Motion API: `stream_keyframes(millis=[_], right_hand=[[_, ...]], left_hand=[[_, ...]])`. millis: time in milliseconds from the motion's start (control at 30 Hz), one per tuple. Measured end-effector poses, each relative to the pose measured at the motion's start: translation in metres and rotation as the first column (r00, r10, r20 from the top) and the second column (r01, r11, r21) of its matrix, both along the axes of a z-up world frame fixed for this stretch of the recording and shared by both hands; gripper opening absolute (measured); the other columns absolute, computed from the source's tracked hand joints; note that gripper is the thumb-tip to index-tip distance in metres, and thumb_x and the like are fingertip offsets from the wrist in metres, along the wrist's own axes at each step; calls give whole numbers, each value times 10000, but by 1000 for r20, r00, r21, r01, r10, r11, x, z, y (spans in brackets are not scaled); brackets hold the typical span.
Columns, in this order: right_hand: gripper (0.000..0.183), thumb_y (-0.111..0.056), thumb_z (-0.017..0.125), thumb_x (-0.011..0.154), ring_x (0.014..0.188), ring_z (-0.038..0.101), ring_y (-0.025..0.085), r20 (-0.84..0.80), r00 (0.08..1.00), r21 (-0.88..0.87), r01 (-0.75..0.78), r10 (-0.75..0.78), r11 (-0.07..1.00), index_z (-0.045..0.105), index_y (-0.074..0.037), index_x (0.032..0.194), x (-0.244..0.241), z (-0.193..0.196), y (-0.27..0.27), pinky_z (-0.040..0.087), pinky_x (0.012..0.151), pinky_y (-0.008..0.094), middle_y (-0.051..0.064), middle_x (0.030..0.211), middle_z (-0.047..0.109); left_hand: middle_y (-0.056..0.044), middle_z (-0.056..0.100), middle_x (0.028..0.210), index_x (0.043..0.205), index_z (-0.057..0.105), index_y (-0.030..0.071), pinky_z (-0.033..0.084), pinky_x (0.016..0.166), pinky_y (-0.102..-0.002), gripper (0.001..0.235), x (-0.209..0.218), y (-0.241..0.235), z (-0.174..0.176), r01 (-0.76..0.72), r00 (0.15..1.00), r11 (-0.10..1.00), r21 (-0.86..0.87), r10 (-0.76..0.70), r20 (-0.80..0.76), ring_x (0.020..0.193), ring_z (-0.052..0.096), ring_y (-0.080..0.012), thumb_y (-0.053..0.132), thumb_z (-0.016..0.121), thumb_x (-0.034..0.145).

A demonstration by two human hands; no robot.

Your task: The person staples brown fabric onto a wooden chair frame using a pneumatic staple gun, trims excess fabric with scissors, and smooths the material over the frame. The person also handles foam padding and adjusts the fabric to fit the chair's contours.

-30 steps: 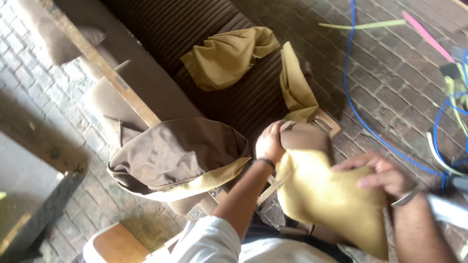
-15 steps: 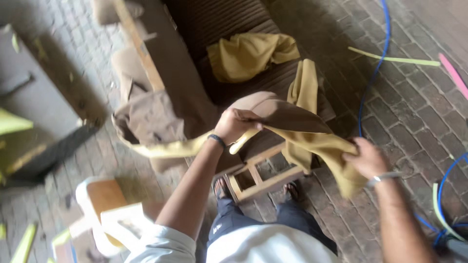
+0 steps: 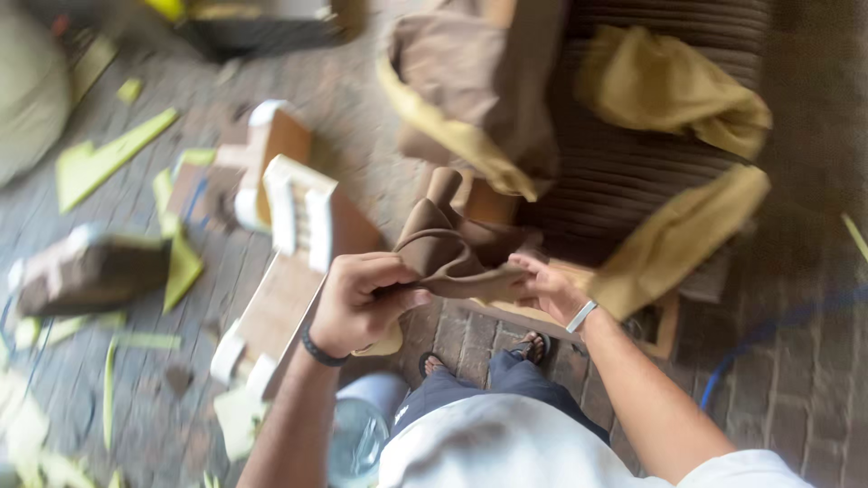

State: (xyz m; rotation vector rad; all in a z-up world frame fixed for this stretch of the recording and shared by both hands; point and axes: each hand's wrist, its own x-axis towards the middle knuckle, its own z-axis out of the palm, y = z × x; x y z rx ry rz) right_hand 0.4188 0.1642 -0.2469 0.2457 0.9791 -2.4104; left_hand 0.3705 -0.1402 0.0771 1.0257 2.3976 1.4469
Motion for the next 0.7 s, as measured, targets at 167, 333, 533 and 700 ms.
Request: stream_keyframes(millis=[167, 333, 533, 700], right_hand=[[444, -106, 741, 874, 1025, 689, 233, 278, 908, -43, 338, -314, 940, 562, -43, 1275, -43, 13, -130, 600, 933, 409, 87, 1080, 720], [502, 51, 702, 811, 980, 655, 238, 194, 953, 99, 217, -233, 971, 530, -178, 1223, -58, 4, -256, 528, 834, 400, 52, 1021, 691], [443, -14, 719, 864, 931, 600, 216, 163, 972, 188, 139, -170, 972, 596, -274, 1200, -136, -16, -333, 452, 720, 375, 26, 1047, 623], [407, 31, 581, 797, 1144, 646, 305, 222, 973, -153, -32, 66, 988, 642, -161, 1150, -126, -17, -434, 561, 995, 474, 93, 1206, 667]], left_hand=[[-65, 608, 681, 829, 690, 19, 444, 524, -309, 174, 89, -118, 14, -398, 915, 917, -20, 396, -83, 586, 594, -161, 90, 845, 797], [-54, 593, 633, 808, 710, 19, 405, 513, -302, 140, 204, -211, 17, -732, 679, 680, -35, 725, -120, 537, 553, -154, 60, 834, 759], [-53, 628, 681, 880, 733, 13, 447, 571, -277, 98, 313, -288, 13, -973, 225, 231, -6, 940, -256, 595, 569, -133, 50, 807, 828], [-41, 695, 730, 942, 743, 5, 477, 621, -257, 104, 379, -342, -33, -958, -280, -258, 124, 936, -212, 657, 609, -118, 99, 773, 909]])
